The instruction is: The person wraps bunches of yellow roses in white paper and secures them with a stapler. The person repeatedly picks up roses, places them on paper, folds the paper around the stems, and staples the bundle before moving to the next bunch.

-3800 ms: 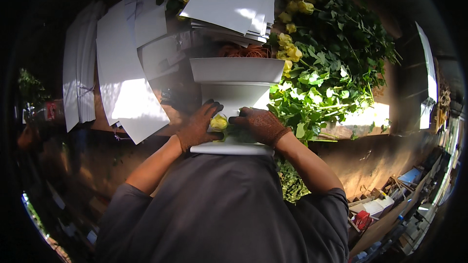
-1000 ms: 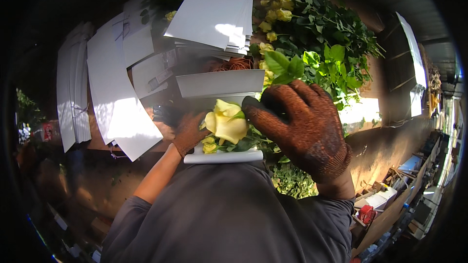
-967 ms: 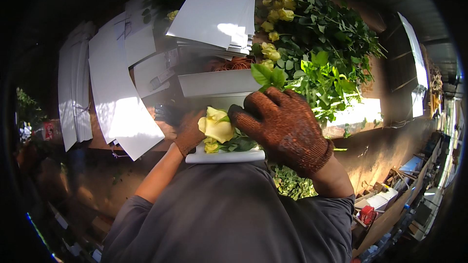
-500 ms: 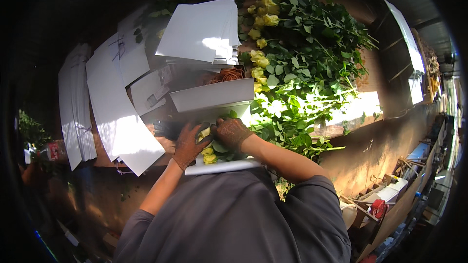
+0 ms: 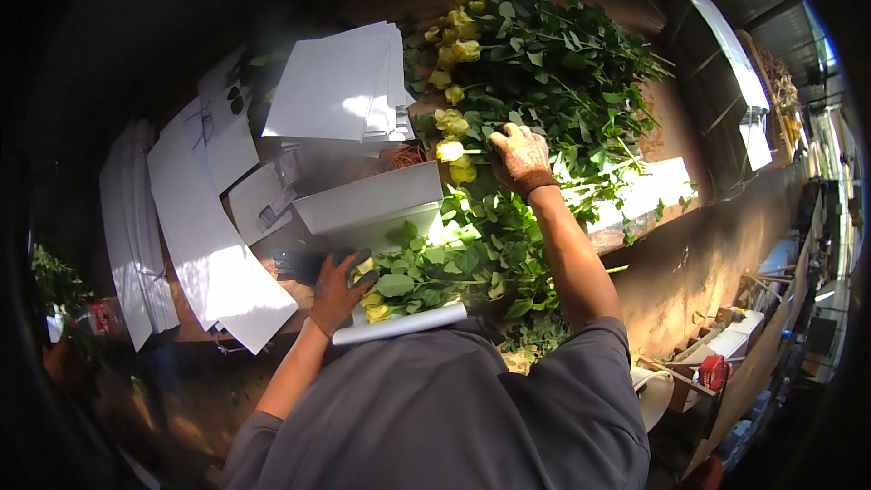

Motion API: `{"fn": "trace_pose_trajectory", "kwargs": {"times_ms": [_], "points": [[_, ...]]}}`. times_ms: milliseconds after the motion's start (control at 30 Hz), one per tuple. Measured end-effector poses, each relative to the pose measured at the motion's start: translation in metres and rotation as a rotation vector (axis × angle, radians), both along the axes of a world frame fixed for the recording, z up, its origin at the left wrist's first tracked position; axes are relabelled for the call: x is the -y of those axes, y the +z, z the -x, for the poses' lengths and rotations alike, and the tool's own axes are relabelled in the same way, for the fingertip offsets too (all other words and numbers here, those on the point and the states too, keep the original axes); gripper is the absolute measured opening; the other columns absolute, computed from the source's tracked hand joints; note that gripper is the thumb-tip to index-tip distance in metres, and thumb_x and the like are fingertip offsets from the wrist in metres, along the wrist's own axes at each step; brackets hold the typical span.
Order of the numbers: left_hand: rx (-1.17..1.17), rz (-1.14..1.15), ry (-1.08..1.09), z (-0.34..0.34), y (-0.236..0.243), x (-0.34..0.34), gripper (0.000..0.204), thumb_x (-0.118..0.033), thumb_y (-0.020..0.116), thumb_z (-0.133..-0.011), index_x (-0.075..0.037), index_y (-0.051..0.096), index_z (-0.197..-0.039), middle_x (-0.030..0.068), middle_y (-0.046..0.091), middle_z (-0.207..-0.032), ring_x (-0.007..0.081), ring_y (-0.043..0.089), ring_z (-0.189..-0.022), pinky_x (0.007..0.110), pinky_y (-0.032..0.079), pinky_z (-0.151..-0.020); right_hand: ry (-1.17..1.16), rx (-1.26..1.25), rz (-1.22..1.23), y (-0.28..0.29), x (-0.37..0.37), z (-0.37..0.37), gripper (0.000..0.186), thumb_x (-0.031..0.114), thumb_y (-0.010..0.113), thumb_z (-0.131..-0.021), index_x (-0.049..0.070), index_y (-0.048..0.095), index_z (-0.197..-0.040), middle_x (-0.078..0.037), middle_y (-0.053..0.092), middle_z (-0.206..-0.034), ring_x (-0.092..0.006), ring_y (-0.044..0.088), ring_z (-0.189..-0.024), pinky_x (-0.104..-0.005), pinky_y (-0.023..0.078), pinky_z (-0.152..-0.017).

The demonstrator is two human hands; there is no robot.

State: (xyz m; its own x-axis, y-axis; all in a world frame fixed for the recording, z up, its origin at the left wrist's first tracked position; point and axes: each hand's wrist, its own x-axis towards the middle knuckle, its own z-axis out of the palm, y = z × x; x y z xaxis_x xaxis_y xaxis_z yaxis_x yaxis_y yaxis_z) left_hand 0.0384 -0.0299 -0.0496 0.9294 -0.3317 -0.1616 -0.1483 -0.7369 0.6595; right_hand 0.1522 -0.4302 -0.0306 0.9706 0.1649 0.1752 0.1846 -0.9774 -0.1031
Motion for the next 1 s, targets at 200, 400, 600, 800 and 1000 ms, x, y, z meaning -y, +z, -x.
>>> {"fn": "trace_pose_trajectory", "kwargs": {"times_ms": [200, 400, 600, 800, 1000], "points": [[-0.054, 0.013, 0.022, 0.004, -0.009, -0.003, 0.055, -0.028, 0.079, -0.080, -0.014, 0.060, -0.131, 0.0252, 0.048, -0.127, 0.0445, 0.048, -0.119, 0.050, 0.043, -0.102, 0.073, 0.454, -0.261, 0.153, -0.001, 0.023, 0.025, -0.005, 0.064, -0.087, 0.005, 0.067, -0.110, -0.016, 0.064, -0.108, -0.0334, 0.064, -0.099, -0.0376, 0.052, -0.082], [-0.058, -0.017, -0.025, -0.002, -0.005, -0.002, 0.058, -0.029, 0.078, -0.080, -0.011, 0.059, -0.132, 0.0239, 0.051, -0.129, 0.0420, 0.049, -0.119, 0.047, 0.044, -0.101, -0.111, 0.292, -0.211, 0.117, 0.026, 0.019, 0.019, 0.000, 0.060, -0.092, 0.004, 0.064, -0.110, -0.013, 0.064, -0.107, -0.0313, 0.064, -0.099, -0.0364, 0.050, -0.085], [-0.056, -0.048, 0.006, 0.002, -0.006, -0.002, 0.058, -0.029, 0.079, -0.080, -0.013, 0.059, -0.132, 0.0246, 0.049, -0.130, 0.0424, 0.050, -0.119, 0.047, 0.044, -0.101, -0.059, 0.614, -0.192, 0.193, -0.040, 0.028, 0.022, 0.001, 0.061, -0.091, 0.004, 0.063, -0.113, -0.014, 0.064, -0.110, -0.0318, 0.064, -0.101, -0.0385, 0.051, -0.087], [-0.169, -0.031, -0.010, 0.000, -0.013, -0.005, 0.058, -0.039, 0.075, -0.084, -0.024, 0.056, -0.136, 0.0284, 0.040, -0.140, 0.0469, 0.043, -0.129, 0.051, 0.043, -0.105, -0.052, 0.383, -0.093, 0.179, -0.003, 0.015, 0.024, -0.001, 0.057, -0.090, 0.006, 0.065, -0.112, -0.016, 0.061, -0.111, -0.0351, 0.062, -0.101, -0.0394, 0.051, -0.087], [-0.162, -0.010, -0.005, 0.006, -0.021, -0.009, 0.058, -0.037, 0.075, -0.083, -0.022, 0.055, -0.136, 0.0266, 0.042, -0.138, 0.0459, 0.043, -0.126, 0.051, 0.040, -0.107, 0.409, -0.019, -0.204, 0.176, -0.125, 0.059, 0.042, -0.001, 0.064, -0.077, 0.012, 0.067, -0.117, -0.013, 0.061, -0.106, -0.0327, 0.063, -0.094, -0.0407, 0.053, -0.079]]}}
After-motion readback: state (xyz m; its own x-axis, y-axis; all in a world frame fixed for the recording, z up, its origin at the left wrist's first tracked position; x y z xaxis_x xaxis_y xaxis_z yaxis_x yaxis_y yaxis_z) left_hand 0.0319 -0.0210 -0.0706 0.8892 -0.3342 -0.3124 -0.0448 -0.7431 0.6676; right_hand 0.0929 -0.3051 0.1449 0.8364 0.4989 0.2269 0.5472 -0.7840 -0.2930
